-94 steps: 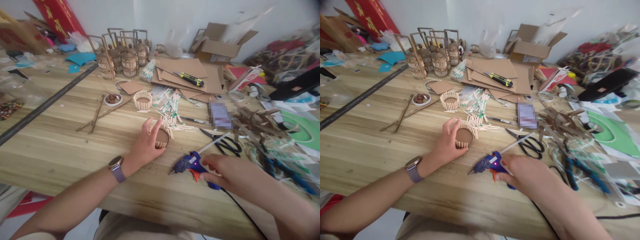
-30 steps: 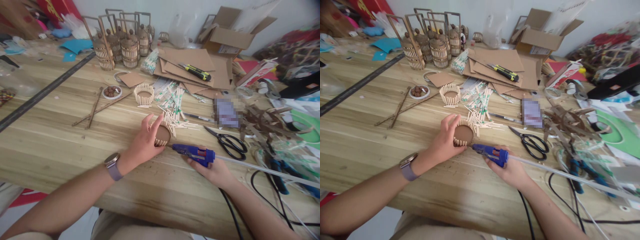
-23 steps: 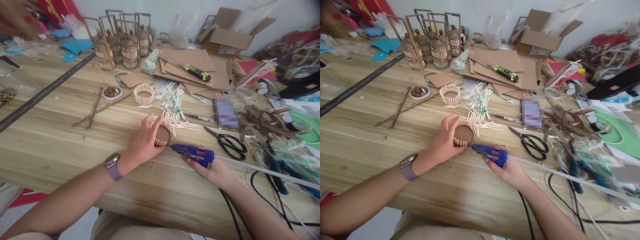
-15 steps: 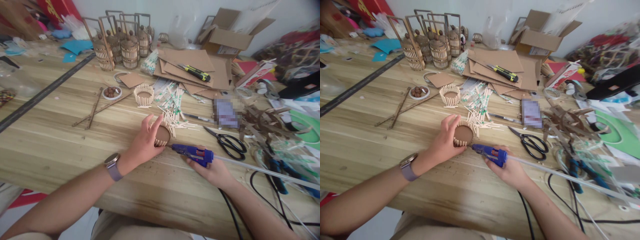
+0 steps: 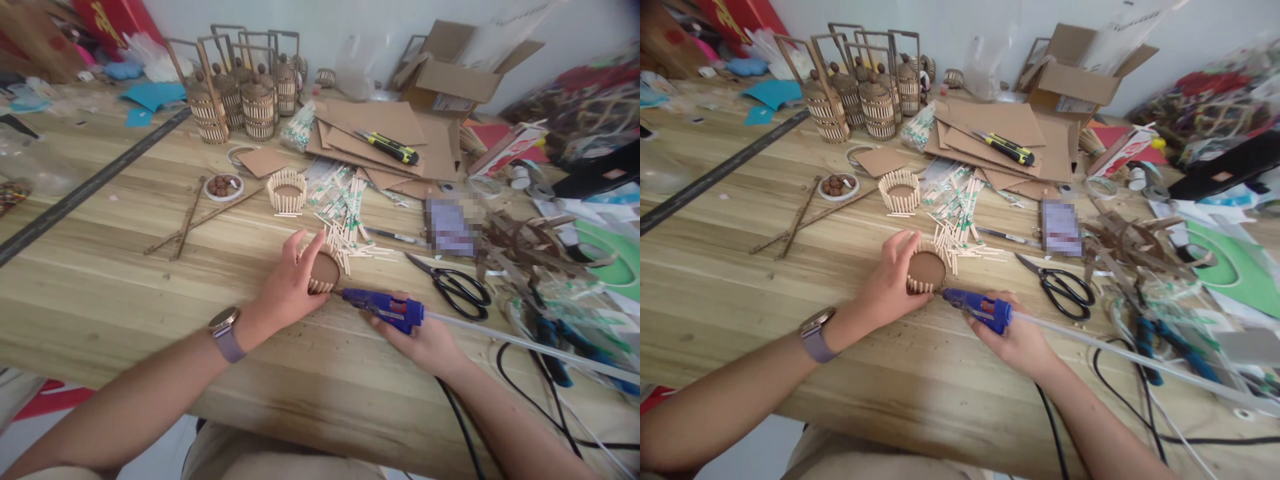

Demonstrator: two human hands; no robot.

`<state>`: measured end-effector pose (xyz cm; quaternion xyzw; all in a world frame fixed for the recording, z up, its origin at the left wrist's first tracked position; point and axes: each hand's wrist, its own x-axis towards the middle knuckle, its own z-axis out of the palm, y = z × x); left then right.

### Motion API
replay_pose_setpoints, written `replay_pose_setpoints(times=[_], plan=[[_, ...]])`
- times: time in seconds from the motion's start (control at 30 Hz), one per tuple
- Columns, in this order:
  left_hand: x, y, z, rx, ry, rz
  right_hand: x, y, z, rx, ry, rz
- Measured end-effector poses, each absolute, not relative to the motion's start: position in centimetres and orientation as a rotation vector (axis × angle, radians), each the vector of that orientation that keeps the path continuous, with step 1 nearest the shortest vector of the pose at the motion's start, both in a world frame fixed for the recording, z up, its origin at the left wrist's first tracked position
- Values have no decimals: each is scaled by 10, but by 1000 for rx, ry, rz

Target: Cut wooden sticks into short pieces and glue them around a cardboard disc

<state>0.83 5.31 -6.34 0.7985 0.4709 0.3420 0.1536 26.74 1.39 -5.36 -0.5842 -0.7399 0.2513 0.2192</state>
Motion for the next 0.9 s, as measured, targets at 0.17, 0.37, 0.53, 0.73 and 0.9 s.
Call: replay_pose_setpoints(times=[0.17,0.37,0.53,0.73,0.9], plan=[[9,53,-64,2284,1344,987,266,14,-53,-1622,-2051,666],[9,53,-64,2282,1351,977,264,14,-50,-1634,-2093,641],[9,53,-64,2296,1354,974,260,12,-48,-1647,-2035,622],[9,54,-64,2298,1352,975,257,14,-39,-1631,-1727,921],[8,54,-64,2302,1323,998,275,16,-18,-1627,-1474,1641]])
